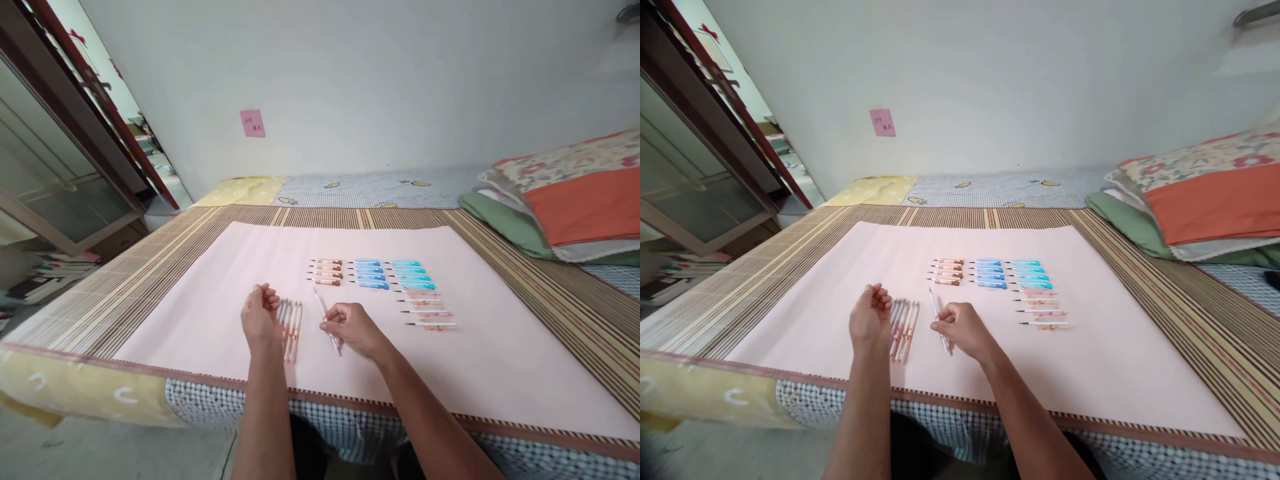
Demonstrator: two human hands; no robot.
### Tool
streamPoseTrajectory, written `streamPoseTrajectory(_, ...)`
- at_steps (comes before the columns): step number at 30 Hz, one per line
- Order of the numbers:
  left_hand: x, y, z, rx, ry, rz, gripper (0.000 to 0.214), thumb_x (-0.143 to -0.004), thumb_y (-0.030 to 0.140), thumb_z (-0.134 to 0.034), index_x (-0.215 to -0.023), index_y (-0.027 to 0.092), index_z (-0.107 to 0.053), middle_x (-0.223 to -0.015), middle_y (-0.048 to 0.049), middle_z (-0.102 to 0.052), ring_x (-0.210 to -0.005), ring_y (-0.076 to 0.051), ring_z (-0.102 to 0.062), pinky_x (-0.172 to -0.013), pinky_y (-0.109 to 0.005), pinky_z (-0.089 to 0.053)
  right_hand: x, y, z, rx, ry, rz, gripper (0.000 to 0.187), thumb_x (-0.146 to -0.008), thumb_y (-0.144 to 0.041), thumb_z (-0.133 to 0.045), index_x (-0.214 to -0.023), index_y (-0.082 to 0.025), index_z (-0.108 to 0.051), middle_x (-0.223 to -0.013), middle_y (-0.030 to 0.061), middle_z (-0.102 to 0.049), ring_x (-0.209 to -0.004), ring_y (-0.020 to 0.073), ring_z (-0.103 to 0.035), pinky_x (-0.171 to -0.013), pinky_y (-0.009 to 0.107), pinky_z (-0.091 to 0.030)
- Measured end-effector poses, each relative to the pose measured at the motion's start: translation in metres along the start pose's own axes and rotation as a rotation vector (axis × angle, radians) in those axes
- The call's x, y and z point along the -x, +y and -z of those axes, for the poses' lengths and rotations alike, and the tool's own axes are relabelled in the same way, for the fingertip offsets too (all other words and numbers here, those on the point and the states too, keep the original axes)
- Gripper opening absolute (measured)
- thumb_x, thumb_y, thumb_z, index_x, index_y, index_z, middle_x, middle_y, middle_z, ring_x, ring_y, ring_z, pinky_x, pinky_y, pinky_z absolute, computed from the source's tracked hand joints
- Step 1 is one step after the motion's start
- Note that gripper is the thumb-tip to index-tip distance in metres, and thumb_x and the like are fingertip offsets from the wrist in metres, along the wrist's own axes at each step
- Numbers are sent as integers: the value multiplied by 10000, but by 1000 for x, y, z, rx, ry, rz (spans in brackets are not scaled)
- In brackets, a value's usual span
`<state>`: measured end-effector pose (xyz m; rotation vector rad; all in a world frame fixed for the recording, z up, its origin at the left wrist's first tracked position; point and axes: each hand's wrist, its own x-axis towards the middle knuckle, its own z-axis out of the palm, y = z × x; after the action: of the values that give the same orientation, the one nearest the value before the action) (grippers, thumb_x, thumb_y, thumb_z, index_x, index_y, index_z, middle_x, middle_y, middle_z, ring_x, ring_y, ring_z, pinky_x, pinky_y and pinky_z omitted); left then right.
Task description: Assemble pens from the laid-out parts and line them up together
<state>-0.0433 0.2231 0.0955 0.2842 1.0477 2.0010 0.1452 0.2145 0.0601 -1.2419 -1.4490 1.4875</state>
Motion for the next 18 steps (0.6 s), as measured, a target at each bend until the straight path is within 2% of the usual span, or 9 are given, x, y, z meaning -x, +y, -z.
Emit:
streamPoseTrajectory(3, -10, 16, 17, 7, 90, -38, 164, -785, 279, -723, -777, 128, -661, -653, 8, -603, -556, -73, -534, -523, -182, -379, -2, 8, -12, 21, 10, -3, 274, -721, -264, -811, -945, -161, -690, -672, 8, -714, -499, 162, -639, -498, 292, -509)
streamPoseTrajectory(7, -14, 26, 31, 2, 112, -50, 132, -778, 249, -686, -795, 120, -668, -660, 4, -607, -568, -76, -542, -532, -183, -380, -1, 12, -25, 30, 34, 24, 430, -713, -207, -824, -1120, -163, -690, -651, -2, -719, -495, 171, -660, -505, 285, -511)
streamPoseTrajectory(13, -20, 34, 40, 7, 144, -42, 133, -722, 234, -689, -775, 115, -663, -646, 5, -598, -550, -77, -533, -513, -181, -369, 3, 3, -39, 167, -12, -73, 657, -782, -162, -750, -1401, -92, -539, -665, -14, -714, -509, 144, -668, -477, 231, -470)
streamPoseTrajectory(15, -22, 37, 42, 15, 153, -36, 115, -731, 216, -672, -773, 109, -662, -636, 2, -600, -545, -80, -533, -510, -182, -369, 4, 1, -42, 201, -27, -79, 673, -820, -183, -717, -1445, -75, -492, -660, -13, -709, -532, 149, -682, -491, 229, -480)
streamPoseTrajectory(18, -22, 39, 43, 24, 155, -24, 90, -750, 194, -661, -773, 106, -664, -630, 1, -606, -546, -82, -537, -514, -182, -375, 4, -1, -42, 262, -26, -61, 601, -865, -251, -688, -1417, -78, -523, -694, 5, -716, -538, 149, -684, -521, 242, -493)
